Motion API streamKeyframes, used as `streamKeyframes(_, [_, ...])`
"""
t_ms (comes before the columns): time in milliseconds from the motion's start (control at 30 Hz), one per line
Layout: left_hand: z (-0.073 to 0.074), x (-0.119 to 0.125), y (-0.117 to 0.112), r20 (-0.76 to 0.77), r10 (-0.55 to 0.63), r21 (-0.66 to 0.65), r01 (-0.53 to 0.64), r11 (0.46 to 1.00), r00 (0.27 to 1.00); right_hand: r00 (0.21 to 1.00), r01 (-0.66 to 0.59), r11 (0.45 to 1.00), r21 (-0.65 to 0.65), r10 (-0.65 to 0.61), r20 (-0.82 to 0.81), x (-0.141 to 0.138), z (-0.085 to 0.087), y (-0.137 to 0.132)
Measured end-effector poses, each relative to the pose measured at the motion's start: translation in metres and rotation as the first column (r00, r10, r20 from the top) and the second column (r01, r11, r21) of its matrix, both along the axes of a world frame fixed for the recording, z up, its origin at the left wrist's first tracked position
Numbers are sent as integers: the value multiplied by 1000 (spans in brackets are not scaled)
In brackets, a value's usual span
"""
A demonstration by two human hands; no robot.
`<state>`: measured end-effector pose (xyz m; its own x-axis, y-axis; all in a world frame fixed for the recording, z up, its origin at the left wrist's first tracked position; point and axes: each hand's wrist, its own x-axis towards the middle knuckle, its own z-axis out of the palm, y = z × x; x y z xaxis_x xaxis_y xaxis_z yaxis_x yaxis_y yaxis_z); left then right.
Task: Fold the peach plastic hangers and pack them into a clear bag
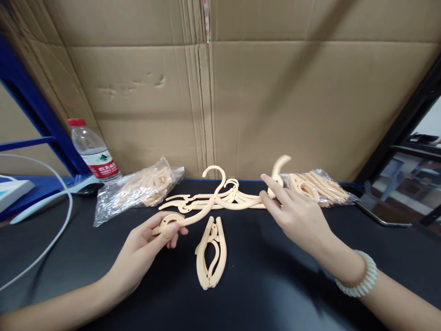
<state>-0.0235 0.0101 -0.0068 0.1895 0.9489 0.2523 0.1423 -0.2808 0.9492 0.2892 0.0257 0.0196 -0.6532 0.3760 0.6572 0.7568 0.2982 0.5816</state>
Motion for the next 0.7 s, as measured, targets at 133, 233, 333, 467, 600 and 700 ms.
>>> streamKeyframes(133, [-3,-1,1,-5,19,-19,-19,1000,1000,986,-135,978,-159,118,-115,1,-9,3])
streamKeyframes(233, [-3,-1,2,0,29,-27,-29,999,1000,917,-318,906,-279,219,-333,0,-17,5])
streamKeyframes(333, [-1,0,2,-1,28,-24,-28,999,1000,821,-440,848,-296,246,-515,-4,-18,4])
streamKeyframes(467, [1,1,1,-8,48,-22,-48,999,999,658,-554,748,-365,125,-743,-9,-14,2])
streamKeyframes(600, [4,0,1,-26,78,-37,-79,996,997,418,-738,554,-385,-74,-906,-7,-9,3])
streamKeyframes(700, [8,0,-1,1,91,-66,-91,994,996,275,-823,456,-340,-204,-939,-3,-8,6])
